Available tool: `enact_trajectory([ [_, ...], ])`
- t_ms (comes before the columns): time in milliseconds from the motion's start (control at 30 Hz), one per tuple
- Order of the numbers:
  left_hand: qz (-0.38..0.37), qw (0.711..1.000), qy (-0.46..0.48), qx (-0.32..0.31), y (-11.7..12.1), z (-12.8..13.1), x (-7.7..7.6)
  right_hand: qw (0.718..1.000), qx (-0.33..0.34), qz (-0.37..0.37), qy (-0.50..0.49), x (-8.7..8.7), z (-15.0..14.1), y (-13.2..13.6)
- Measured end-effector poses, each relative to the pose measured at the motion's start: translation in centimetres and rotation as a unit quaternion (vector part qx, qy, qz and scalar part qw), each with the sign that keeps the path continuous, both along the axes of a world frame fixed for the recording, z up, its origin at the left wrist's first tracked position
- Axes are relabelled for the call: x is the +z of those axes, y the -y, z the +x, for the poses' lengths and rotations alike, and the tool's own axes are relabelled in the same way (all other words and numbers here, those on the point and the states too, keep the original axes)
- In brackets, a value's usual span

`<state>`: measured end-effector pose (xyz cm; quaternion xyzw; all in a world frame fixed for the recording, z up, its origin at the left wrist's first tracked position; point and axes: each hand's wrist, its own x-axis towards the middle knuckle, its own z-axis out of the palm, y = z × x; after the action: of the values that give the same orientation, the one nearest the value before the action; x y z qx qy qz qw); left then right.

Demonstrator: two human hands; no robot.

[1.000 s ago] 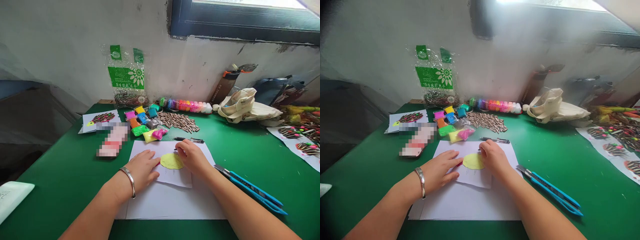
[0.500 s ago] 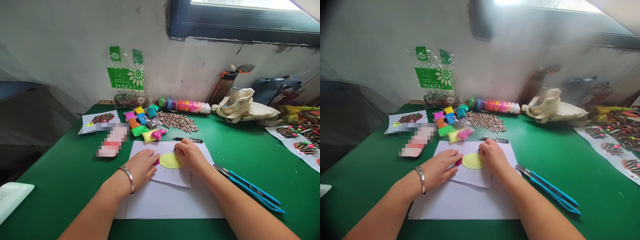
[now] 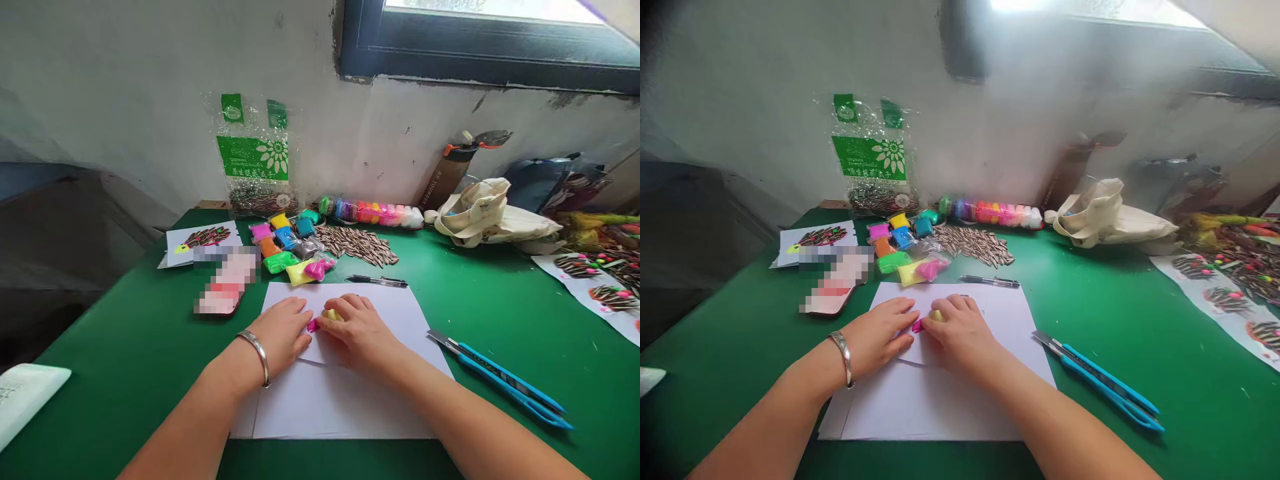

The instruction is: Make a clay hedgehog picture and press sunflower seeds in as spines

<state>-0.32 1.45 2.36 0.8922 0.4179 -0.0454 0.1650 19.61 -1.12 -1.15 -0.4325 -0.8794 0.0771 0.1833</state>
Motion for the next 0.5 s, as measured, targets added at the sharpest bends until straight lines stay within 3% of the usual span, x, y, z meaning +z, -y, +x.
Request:
enact_trajectory([
  [267, 0.012, 1.000, -0.004, 0.002, 0.1, 0.2, -0.2, 0.999, -0.029, -0.012, -0.022, 0.7, 1.1, -0.3],
  [500, 0.011, 1.000, -0.007, 0.010, 0.4, 0.3, -0.1, 0.999, -0.021, -0.036, 0.020, 0.7, 0.3, 0.0],
])
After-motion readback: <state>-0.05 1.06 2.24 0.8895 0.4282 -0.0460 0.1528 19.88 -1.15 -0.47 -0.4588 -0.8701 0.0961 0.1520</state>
